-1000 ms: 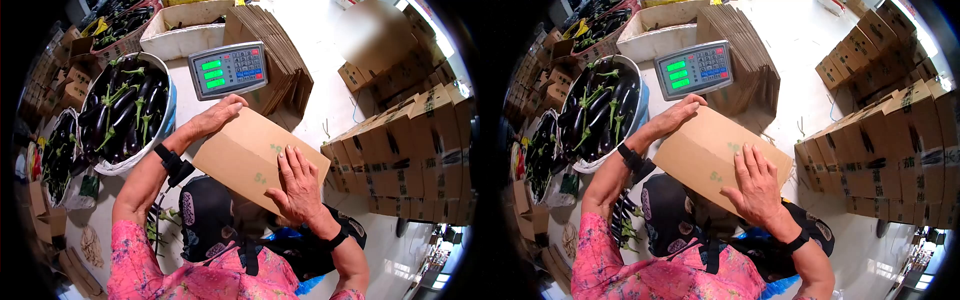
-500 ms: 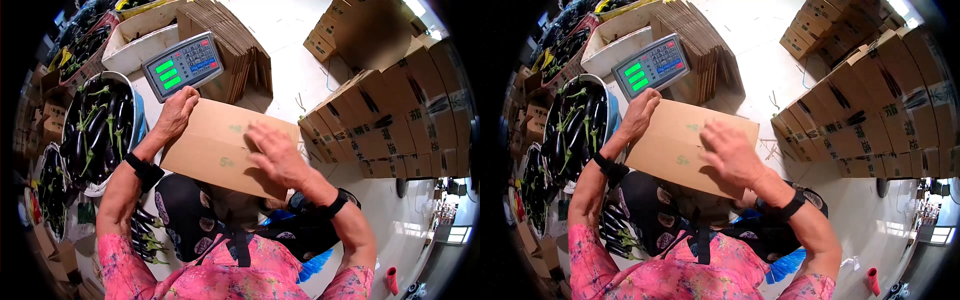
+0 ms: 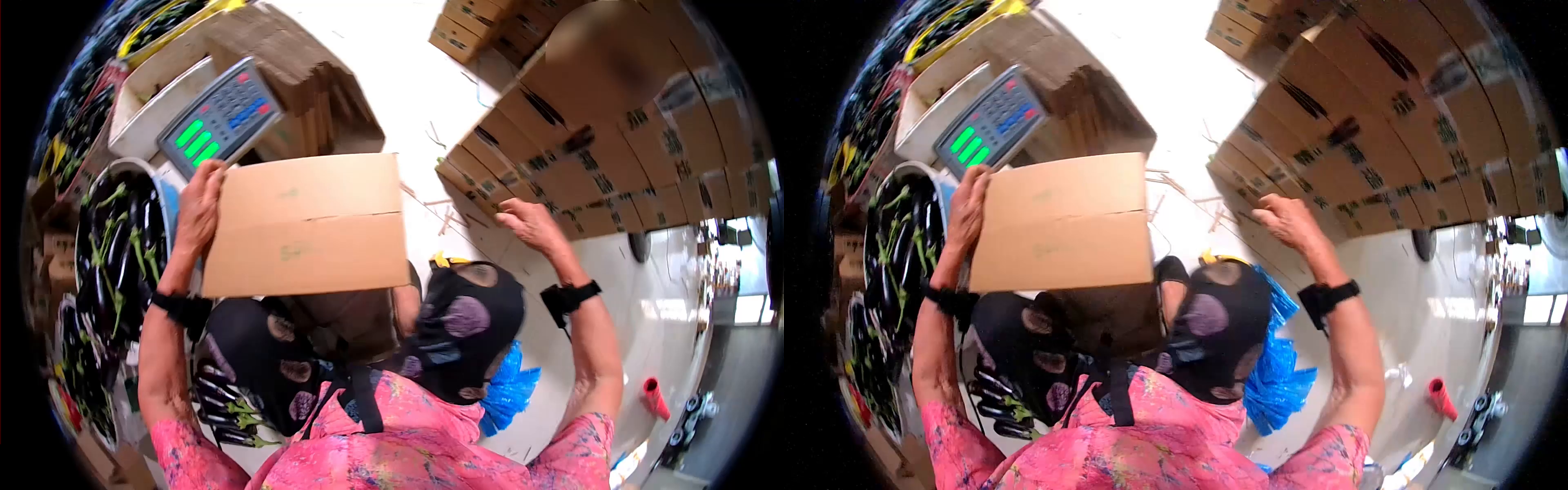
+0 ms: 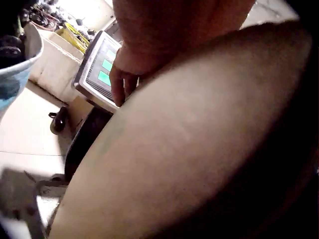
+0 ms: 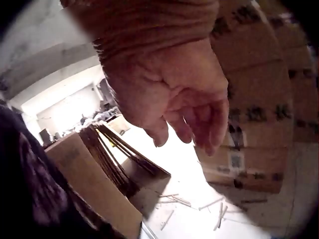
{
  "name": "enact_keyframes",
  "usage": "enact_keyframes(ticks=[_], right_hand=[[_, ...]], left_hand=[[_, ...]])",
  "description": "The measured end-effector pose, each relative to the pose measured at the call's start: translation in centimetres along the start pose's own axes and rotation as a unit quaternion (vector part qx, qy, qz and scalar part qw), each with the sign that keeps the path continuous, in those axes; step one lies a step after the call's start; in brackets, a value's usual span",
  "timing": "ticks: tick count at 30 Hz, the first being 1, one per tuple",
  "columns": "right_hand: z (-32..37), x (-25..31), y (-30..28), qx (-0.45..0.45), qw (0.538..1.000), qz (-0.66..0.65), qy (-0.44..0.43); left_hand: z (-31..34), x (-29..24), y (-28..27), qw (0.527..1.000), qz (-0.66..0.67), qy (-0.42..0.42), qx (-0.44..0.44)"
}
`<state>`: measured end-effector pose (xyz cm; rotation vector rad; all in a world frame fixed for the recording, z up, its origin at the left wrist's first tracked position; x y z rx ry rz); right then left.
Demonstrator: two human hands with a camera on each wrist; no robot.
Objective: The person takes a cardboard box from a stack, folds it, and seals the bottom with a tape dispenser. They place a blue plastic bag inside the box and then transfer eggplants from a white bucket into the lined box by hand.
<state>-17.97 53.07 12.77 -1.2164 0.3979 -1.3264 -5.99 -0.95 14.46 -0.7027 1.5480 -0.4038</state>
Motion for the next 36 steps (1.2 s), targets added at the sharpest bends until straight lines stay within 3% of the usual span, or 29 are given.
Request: enact_keyframes(ticks=[5, 8, 11, 15, 20, 24, 26, 27, 28, 31, 35, 36], right_hand=[[-1.1, -10.2, 12.0, 0.063, 0.991, -0.087, 0.078], [-0.6, -14.9, 18.8, 0.044, 0.979, -0.124, 0.157], [-0.4, -15.6, 22.2, 0.053, 0.974, -0.109, 0.189], [-1.4, -15.4, 24.7, -0.104, 0.987, 0.034, 0.117], [-3.9, -15.7, 28.2, -0.071, 0.982, 0.136, 0.111], [-4.0, -15.8, 27.8, 0.040, 0.986, 0.010, 0.164], [-3.6, -15.7, 25.8, -0.026, 0.976, -0.117, 0.182], [-3.2, -15.7, 24.9, -0.059, 0.963, -0.180, 0.191], [-2.7, -14.7, 22.7, -0.104, 0.952, -0.250, 0.143], [-2.0, -13.6, 18.4, -0.143, 0.886, -0.425, 0.118], [0.0, -7.2, 11.0, -0.208, 0.726, -0.654, 0.041], [0.6, -6.3, 9.7, -0.202, 0.704, -0.681, 0.018]], left_hand=[[-0.3, 0.0, 0.8, 0.998, 0.033, -0.032, 0.043], [-0.2, -0.4, 0.8, 0.996, 0.022, -0.065, 0.063], [-0.4, -1.1, 1.2, 0.996, 0.020, -0.067, 0.051], [-0.4, -0.8, 1.2, 0.995, 0.032, -0.080, 0.041], [-0.3, 0.4, 0.9, 0.991, 0.051, -0.111, 0.049], [-0.3, 0.2, 1.0, 0.991, 0.047, -0.123, 0.038], [-0.3, 0.0, 1.1, 0.991, 0.056, -0.113, 0.039], [-0.3, -0.1, 1.1, 0.992, 0.061, -0.107, 0.040], [-0.3, 0.0, 1.2, 0.991, 0.074, -0.107, 0.045], [-0.4, -0.3, 1.1, 0.994, 0.047, -0.089, 0.051], [-0.3, 0.1, 1.3, 0.990, 0.097, -0.095, 0.039], [-0.4, -0.1, 1.2, 0.994, 0.076, -0.072, 0.032]])
Point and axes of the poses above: each hand's wrist, its own z-axis away from the middle knuckle, its own y-axis out of the palm, x = y × z, the point moved 6 cm from there along -z, towards the middle knuckle, and after that the axes turned 11 degrees about x, right-handed, at the moved point
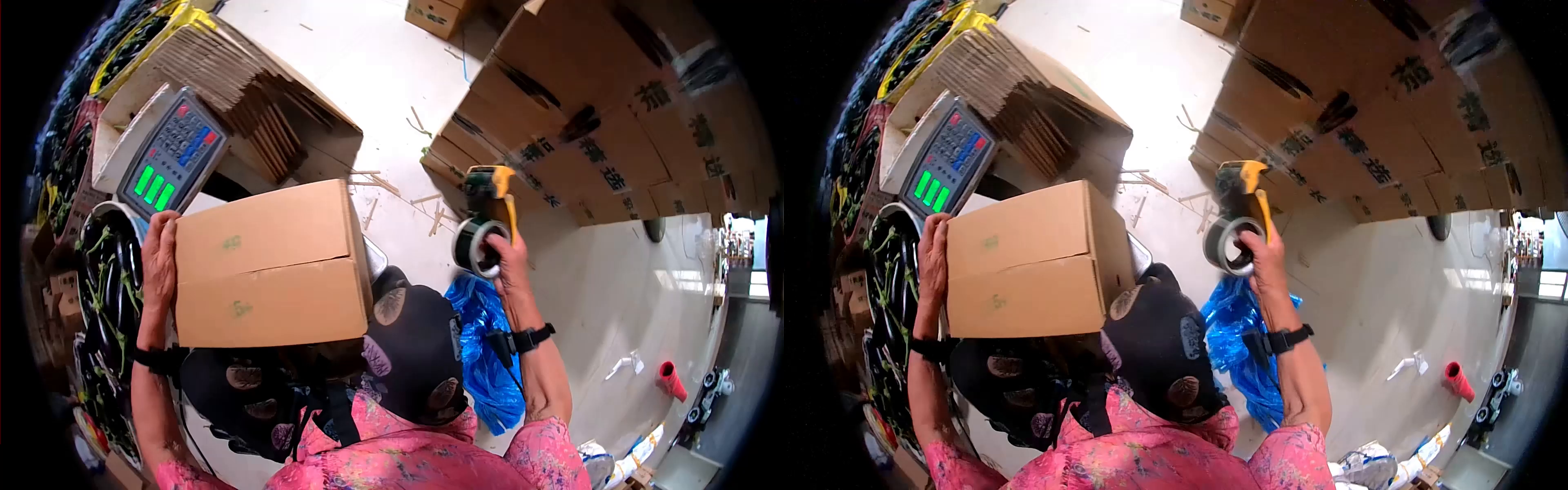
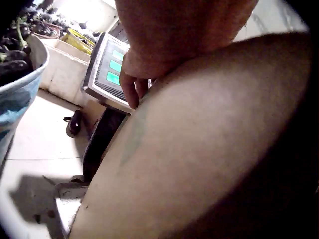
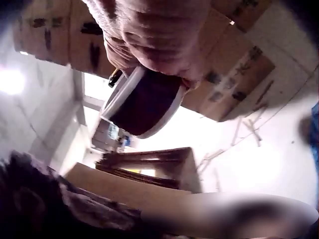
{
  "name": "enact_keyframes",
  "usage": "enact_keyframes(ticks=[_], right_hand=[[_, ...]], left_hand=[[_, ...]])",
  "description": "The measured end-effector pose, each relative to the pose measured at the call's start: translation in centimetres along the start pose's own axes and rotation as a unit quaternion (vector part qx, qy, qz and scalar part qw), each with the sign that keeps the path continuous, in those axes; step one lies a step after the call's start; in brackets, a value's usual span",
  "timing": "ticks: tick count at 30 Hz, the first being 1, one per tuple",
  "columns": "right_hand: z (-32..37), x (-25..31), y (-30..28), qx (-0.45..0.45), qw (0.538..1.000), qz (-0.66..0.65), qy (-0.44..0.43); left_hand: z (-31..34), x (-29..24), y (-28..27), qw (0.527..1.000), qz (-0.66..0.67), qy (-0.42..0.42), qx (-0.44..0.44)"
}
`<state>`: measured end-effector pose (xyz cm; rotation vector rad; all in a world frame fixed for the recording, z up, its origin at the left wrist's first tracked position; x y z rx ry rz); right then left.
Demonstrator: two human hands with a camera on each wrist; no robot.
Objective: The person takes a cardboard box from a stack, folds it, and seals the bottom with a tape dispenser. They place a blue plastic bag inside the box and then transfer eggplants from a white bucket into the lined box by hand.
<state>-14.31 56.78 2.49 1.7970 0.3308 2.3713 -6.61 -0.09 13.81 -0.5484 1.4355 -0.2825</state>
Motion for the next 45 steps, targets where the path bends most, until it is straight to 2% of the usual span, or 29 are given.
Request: enact_keyframes(ticks=[3, 4, 5, 9, 12, 16, 20, 21, 23, 29, 31, 33, 34, 37, 40, 45], right_hand=[[3.0, 6.5, 5.5, 0.049, 0.992, -0.107, -0.048], [3.7, 8.3, 7.4, 0.082, 0.987, -0.129, -0.057], [4.2, 9.8, 8.5, 0.112, 0.980, -0.147, -0.068], [3.7, 11.8, 13.3, 0.240, 0.970, -0.026, 0.039], [5.0, 13.3, 17.4, 0.247, 0.968, 0.028, 0.024], [6.6, 15.6, 21.7, 0.287, 0.957, 0.013, -0.036], [7.7, 16.9, 25.6, 0.313, 0.941, 0.125, -0.026], [8.2, 17.3, 26.8, 0.316, 0.936, 0.145, -0.057], [8.3, 16.7, 28.1, 0.328, 0.925, 0.182, -0.063], [7.9, 13.8, 31.1, 0.396, 0.874, 0.283, 0.015], [7.5, 12.6, 31.6, 0.416, 0.864, 0.279, 0.051], [6.9, 11.1, 32.0, 0.420, 0.865, 0.268, 0.052], [6.7, 10.4, 32.1, 0.421, 0.862, 0.262, 0.107], [5.3, 8.3, 32.7, 0.424, 0.848, 0.277, 0.154], [4.4, 7.7, 33.9, 0.425, 0.834, 0.300, 0.182], [3.0, 6.5, 34.6, 0.428, 0.825, 0.316, 0.192]], left_hand=[[0.3, -1.2, -0.1, 0.999, -0.036, 0.026, -0.001], [0.4, -1.1, -0.2, 1.000, -0.019, -0.011, 0.001], [0.3, -1.1, 0.0, 1.000, -0.016, -0.004, -0.003], [0.2, 0.1, -0.3, 1.000, 0.012, 0.022, -0.006], [0.4, -0.1, -0.5, 1.000, 0.011, 0.019, -0.008], [0.7, -1.3, -0.7, 0.998, 0.006, 0.056, -0.023], [0.6, -0.7, -0.9, 0.997, 0.011, 0.070, -0.036], [0.5, -0.7, -0.9, 0.996, 0.009, 0.083, -0.040], [0.4, -0.2, -0.9, 0.993, 0.008, 0.109, -0.053], [1.0, -1.0, -1.0, 0.991, 0.000, 0.113, -0.072], [1.2, -0.7, -0.9, 0.990, 0.008, 0.120, -0.078], [1.3, -0.9, -0.8, 0.991, 0.010, 0.110, -0.076], [1.2, -1.0, -0.9, 0.991, 0.011, 0.106, -0.076], [0.9, -1.1, -1.0, 0.990, 0.010, 0.119, -0.076], [1.0, -1.7, -1.3, 0.989, 0.029, 0.124, -0.077], [0.9, -1.2, -1.3, 0.992, 0.066, 0.088, -0.062]])
Point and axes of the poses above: each hand's wrist, its own z-axis away from the middle knuckle, its own y-axis out of the palm, x = y × z, the point moved 6 cm from there along -z, towards the middle knuckle, and after that the axes turned 11 degrees about x, right-handed, at the moved point
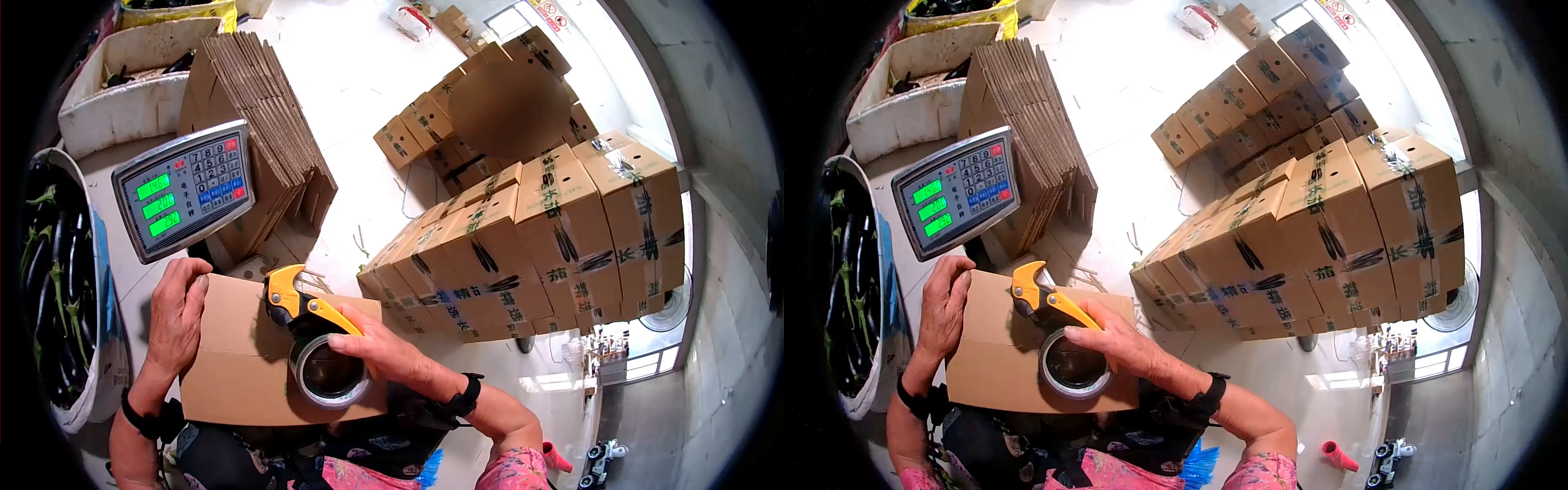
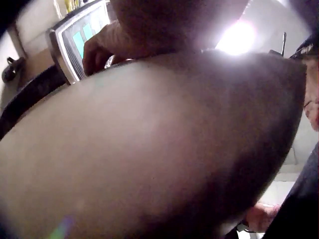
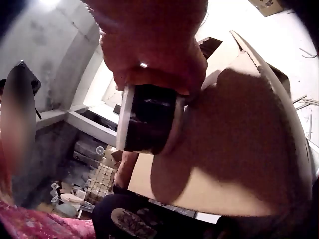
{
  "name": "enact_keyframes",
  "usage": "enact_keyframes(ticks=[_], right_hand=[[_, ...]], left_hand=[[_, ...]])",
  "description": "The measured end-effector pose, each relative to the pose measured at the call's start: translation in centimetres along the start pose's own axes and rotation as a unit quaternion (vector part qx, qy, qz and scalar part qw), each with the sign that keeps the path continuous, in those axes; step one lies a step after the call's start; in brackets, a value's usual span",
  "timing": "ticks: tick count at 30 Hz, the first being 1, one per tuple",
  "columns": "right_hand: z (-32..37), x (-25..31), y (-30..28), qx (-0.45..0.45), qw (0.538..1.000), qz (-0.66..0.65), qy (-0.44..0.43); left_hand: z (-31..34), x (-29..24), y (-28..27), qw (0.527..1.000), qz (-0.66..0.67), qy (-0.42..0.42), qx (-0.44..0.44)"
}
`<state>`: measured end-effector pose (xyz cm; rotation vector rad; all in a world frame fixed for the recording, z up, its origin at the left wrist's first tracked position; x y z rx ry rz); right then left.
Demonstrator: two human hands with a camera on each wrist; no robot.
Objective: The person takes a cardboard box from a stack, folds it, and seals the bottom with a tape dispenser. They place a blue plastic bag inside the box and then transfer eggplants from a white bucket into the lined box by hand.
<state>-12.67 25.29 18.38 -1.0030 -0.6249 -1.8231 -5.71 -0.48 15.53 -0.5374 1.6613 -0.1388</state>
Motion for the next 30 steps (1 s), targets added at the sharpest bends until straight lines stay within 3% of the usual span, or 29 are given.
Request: enact_keyframes(ticks=[7, 10, 11, 14, 15, 19, 22, 23, 24, 26, 29, 30], right_hand=[[-1.0, -0.4, 0.1, -0.017, 0.999, -0.011, 0.045], [-1.0, 1.0, 0.7, -0.039, 0.999, 0.022, -0.009], [-1.1, 1.8, 0.8, -0.069, 0.987, 0.100, -0.107], [-0.1, 3.0, -0.1, -0.167, 0.900, 0.394, -0.078], [0.0, 2.7, -0.2, -0.249, 0.864, 0.421, -0.117], [0.8, 2.9, 0.3, -0.280, 0.848, 0.404, -0.199], [4.2, 3.6, -0.6, -0.342, 0.755, 0.491, -0.269], [5.9, 3.8, -2.0, -0.379, 0.737, 0.527, -0.188], [8.2, 3.7, -4.1, -0.431, 0.681, 0.570, -0.162], [14.2, 4.4, -8.0, -0.526, 0.576, 0.604, -0.167], [21.9, 2.0, -15.4, -0.639, 0.505, 0.580, -0.010], [24.1, 1.3, -17.0, -0.659, 0.516, 0.545, 0.053]], left_hand=[[0.1, 0.1, 0.0, 1.000, 0.014, 0.001, -0.007], [0.1, 0.0, 0.0, 1.000, 0.004, 0.012, -0.005], [0.1, 0.0, 0.0, 1.000, 0.000, 0.019, -0.003], [0.2, 0.3, 0.2, 1.000, 0.010, 0.021, -0.007], [0.1, 0.6, 0.2, 1.000, 0.011, 0.016, -0.002], [0.0, 1.6, 0.6, 1.000, 0.024, 0.002, 0.007], [0.2, 1.7, 0.5, 0.999, 0.026, -0.017, 0.008], [0.2, 1.9, 0.5, 1.000, 0.024, -0.011, 0.007], [0.2, 2.1, 0.5, 1.000, 0.022, -0.018, 0.013], [0.0, 2.1, 0.6, 0.999, 0.013, -0.034, 0.035], [0.0, 2.1, 0.7, 0.999, 0.009, -0.013, 0.033], [-0.2, 2.3, 0.6, 0.999, 0.006, -0.010, 0.030]])
Point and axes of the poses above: each hand's wrist, its own z-axis away from the middle knuckle, its own y-axis out of the palm, x = y × z, the point moved 6 cm from there along -z, towards the middle knuckle, and after that the axes turned 11 degrees about x, right-handed, at the moved point
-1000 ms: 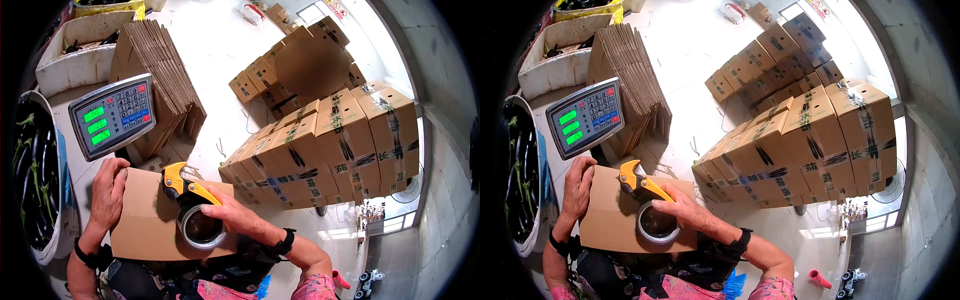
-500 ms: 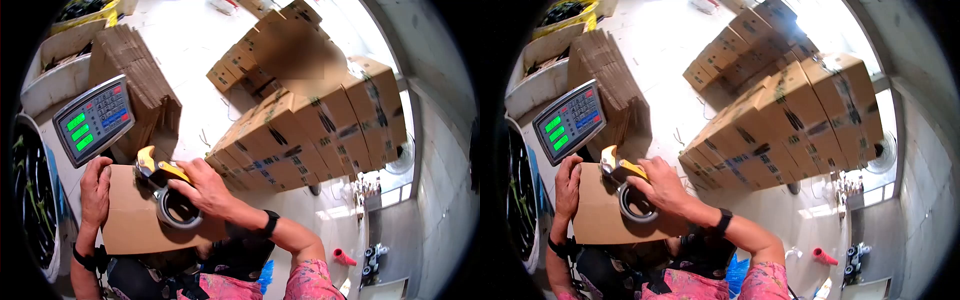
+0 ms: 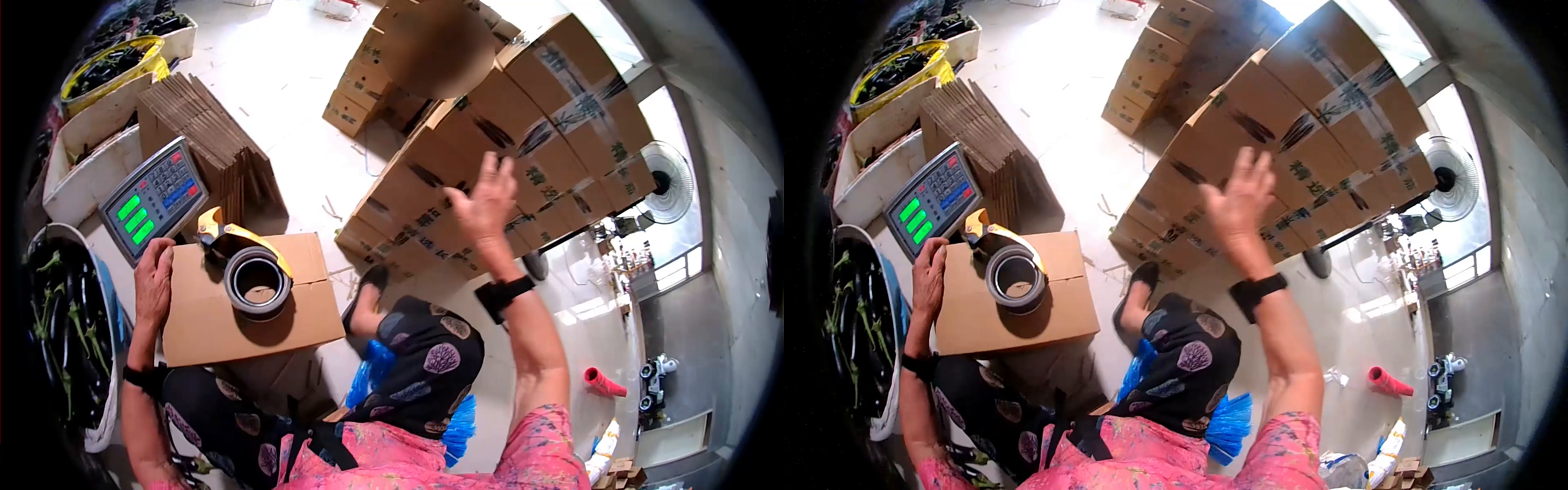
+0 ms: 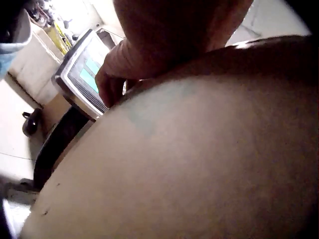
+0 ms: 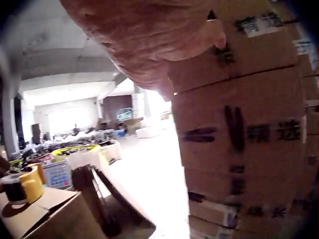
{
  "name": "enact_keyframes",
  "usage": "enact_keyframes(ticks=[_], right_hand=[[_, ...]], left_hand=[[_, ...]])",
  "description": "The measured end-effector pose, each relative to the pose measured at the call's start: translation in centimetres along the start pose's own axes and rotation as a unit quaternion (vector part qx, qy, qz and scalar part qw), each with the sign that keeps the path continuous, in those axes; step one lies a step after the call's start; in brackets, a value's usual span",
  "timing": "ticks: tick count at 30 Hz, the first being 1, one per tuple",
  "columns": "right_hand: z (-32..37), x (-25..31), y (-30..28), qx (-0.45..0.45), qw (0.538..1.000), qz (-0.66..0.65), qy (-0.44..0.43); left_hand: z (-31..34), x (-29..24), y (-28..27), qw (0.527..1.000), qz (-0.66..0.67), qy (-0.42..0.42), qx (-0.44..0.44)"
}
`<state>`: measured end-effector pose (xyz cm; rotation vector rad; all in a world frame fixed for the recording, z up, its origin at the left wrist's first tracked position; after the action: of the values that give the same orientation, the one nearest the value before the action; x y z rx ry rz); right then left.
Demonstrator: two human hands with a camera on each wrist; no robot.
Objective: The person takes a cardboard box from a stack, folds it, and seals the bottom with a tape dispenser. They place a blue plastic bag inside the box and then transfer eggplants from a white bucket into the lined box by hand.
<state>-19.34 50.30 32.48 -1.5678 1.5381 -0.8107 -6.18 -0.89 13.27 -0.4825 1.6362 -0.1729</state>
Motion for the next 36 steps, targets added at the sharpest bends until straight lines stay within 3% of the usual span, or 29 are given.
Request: enact_keyframes(ticks=[1, 2, 4, 7, 10, 22, 26, 29, 30, 31, 34, 36], right_hand=[[-0.5, -2.6, 0.3, 0.053, 0.996, 0.013, 0.075], [-0.7, -5.1, 1.5, -0.023, 0.997, 0.061, 0.033], [-0.9, -6.0, 1.1, -0.027, 0.998, 0.057, 0.021], [-1.4, -6.3, 3.5, 0.037, 0.992, 0.080, 0.088], [-1.6, -6.5, 4.7, -0.018, 0.995, 0.067, 0.068], [-1.4, -7.2, 6.1, -0.061, 0.996, 0.054, 0.040], [-1.5, -7.6, 6.3, -0.057, 0.997, 0.021, 0.040], [-1.6, -7.8, 6.7, -0.116, 0.993, 0.006, 0.008], [-1.6, -7.7, 6.7, -0.087, 0.995, 0.034, 0.040], [-1.8, -7.8, 6.6, -0.110, 0.994, 0.028, 0.007], [-2.5, -8.2, 8.2, -0.135, 0.990, 0.030, 0.026], [-3.1, -8.8, 9.1, -0.132, 0.962, -0.232, 0.056]], left_hand=[[-0.1, 0.2, 0.0, 1.000, 0.009, -0.002, -0.001], [0.0, 0.1, -0.1, 1.000, 0.004, -0.005, 0.001], [0.0, -0.1, 0.0, 1.000, 0.002, -0.010, 0.007], [-0.1, -0.4, 0.0, 1.000, -0.019, -0.020, 0.011], [-0.1, -0.4, -0.1, 1.000, -0.023, -0.020, 0.004], [-0.4, -0.4, 0.3, 0.999, -0.019, -0.039, 0.016], [-0.4, -1.7, 0.7, 0.999, -0.030, -0.006, 0.038], [-0.5, -2.7, 0.9, 0.992, -0.108, 0.034, 0.058], [-0.4, -2.1, 0.7, 0.989, -0.122, 0.040, 0.068], [-0.5, -0.4, 0.0, 0.981, -0.171, 0.073, 0.062], [-1.4, 3.3, -1.4, 0.963, -0.238, 0.114, 0.059], [-1.7, 2.5, -1.1, 0.965, -0.227, 0.104, 0.082]])
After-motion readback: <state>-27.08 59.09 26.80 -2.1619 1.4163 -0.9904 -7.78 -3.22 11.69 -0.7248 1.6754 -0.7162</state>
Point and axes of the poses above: each hand's wrist, its own z-axis away from the middle knuckle, its own y-axis out of the palm, x = y × z, the point moved 6 cm from there along -z, towards the middle knuckle, and after that the axes turned 11 degrees about x, right-handed, at the moved point
